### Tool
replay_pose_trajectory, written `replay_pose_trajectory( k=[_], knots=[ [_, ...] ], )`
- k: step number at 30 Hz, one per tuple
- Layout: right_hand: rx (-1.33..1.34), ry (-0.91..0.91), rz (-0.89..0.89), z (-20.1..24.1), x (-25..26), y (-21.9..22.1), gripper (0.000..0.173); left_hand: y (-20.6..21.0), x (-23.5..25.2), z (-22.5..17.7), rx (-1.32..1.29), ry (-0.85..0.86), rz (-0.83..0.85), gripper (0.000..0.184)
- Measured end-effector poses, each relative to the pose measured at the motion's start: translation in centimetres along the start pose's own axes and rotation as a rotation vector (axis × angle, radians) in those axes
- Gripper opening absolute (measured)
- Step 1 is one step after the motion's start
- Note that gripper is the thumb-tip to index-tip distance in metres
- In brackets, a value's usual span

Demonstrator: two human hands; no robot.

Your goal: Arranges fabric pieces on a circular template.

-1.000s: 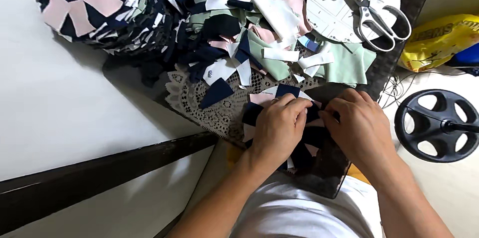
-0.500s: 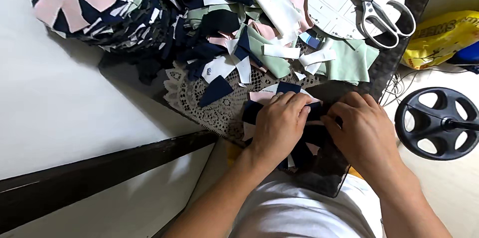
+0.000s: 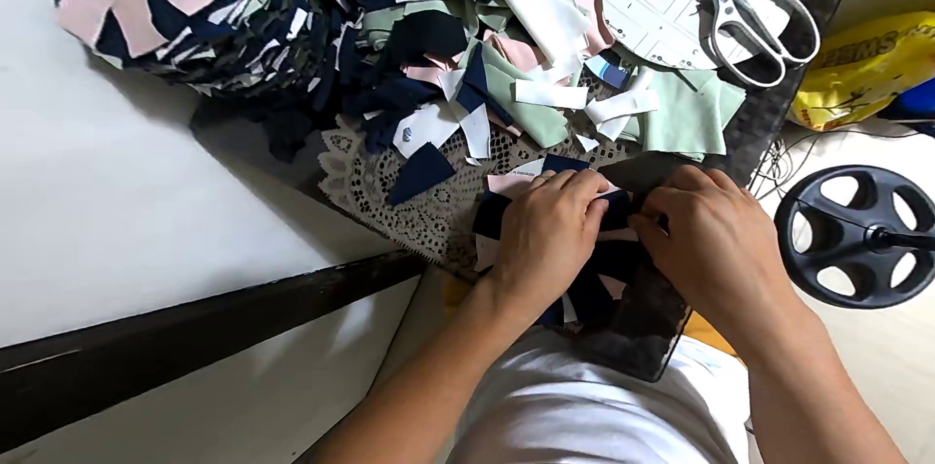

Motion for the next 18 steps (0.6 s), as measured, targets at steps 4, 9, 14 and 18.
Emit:
replay_pose_trajectory(
  k=[4,9,14,18],
  knots=[
    [0.005,-0.003,0.017,-0.1,0.1,0.0,0.015,0.1,0.0,0.1,0.003,0.001,0.006,0.011],
    [0.000,-0.004,0.032,-0.1,0.3,0.1,0.015,0.1,0.1,0.2,-0.005,-0.021,0.012,0.010],
    [0.012,-0.024,0.045,-0.1,0.4,-0.1,0.015,-0.3,0.2,0.3,-0.002,-0.036,0.004,0.014],
    [0.029,-0.049,0.044,0.3,1.0,-0.6,0.013,-1.1,0.0,0.7,-0.011,-0.079,-0.027,0.017]
  ],
)
Point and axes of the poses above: each hand's wrist, its own x-axis towards the middle knuckle, its own y-axis out of the palm, z = x × y, the point moved 9 cm from there along x, towards the middle knuckle, and after that the axes turned 9 degrees about -x, right-handed, at the moved point
